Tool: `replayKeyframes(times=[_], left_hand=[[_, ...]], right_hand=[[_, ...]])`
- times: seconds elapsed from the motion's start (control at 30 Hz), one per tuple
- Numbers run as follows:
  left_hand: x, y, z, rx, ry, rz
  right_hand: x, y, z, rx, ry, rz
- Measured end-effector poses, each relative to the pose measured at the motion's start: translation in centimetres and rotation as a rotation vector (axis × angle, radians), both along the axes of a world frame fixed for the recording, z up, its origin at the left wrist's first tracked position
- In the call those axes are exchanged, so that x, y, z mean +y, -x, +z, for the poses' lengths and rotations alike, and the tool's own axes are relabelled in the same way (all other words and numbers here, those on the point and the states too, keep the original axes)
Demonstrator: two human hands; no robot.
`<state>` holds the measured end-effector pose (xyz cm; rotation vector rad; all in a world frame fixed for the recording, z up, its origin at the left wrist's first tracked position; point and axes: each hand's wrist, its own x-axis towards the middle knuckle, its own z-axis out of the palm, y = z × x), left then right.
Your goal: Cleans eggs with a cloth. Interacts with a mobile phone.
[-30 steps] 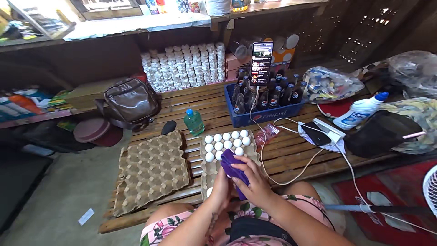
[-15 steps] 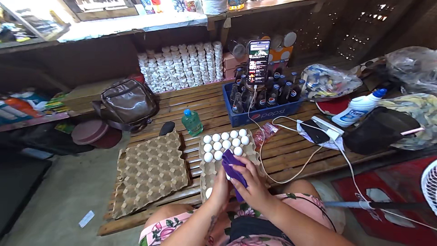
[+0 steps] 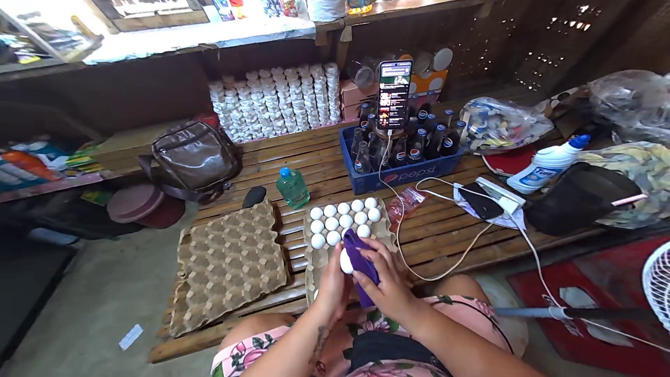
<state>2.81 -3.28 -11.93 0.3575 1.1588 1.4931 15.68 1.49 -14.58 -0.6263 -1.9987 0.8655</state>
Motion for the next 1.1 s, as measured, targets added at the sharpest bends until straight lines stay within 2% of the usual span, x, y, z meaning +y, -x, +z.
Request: replayKeyframes(times=[0.13,0.23,0.37,0.5,0.57,0.73,0.9,1.03,1.1], left_hand=[[-0.8,-0.1,-1.2,0.248,-0.049,-0.157],[-0.7,-0.1,-1.8,0.315,-0.082,-0.229],[-0.5,-0.2,-1.2,0.189,-0.088,-0.207],[0.0,-0.2,-0.6,-0.039,-0.016,-0.06],[0.1,-0.1,-0.9,-0.029,0.0,-0.029],[-0.9,-0.4,-2.5,0.207,0.015,-0.111],[-0.2,-0.4,-1.7,0.121,-0.033,-0.048],[1.4,0.6,-1.1,0.011,-0.047,0.019],[2.0,1.2,-0.9,-0.07,-0.021,0.054]], right_hand=[[0.5,0.0,-0.1,0.017,-0.085,-0.005],[0.8,-0.3,0.5,0.008,0.028,0.003],[0.9,-0.5,1.1,0.008,0.213,0.009],[0.7,-0.2,0.3,-0.018,0.048,0.005],[0.7,0.0,-0.4,-0.016,-0.032,0.018],[2.1,0.2,-0.4,0.008,-0.037,0.119],[5.1,1.2,-0.1,0.057,0.034,0.231],[7.4,1.9,0.0,0.045,0.053,0.223],[7.8,2.0,0.2,0.042,-0.005,0.209]])
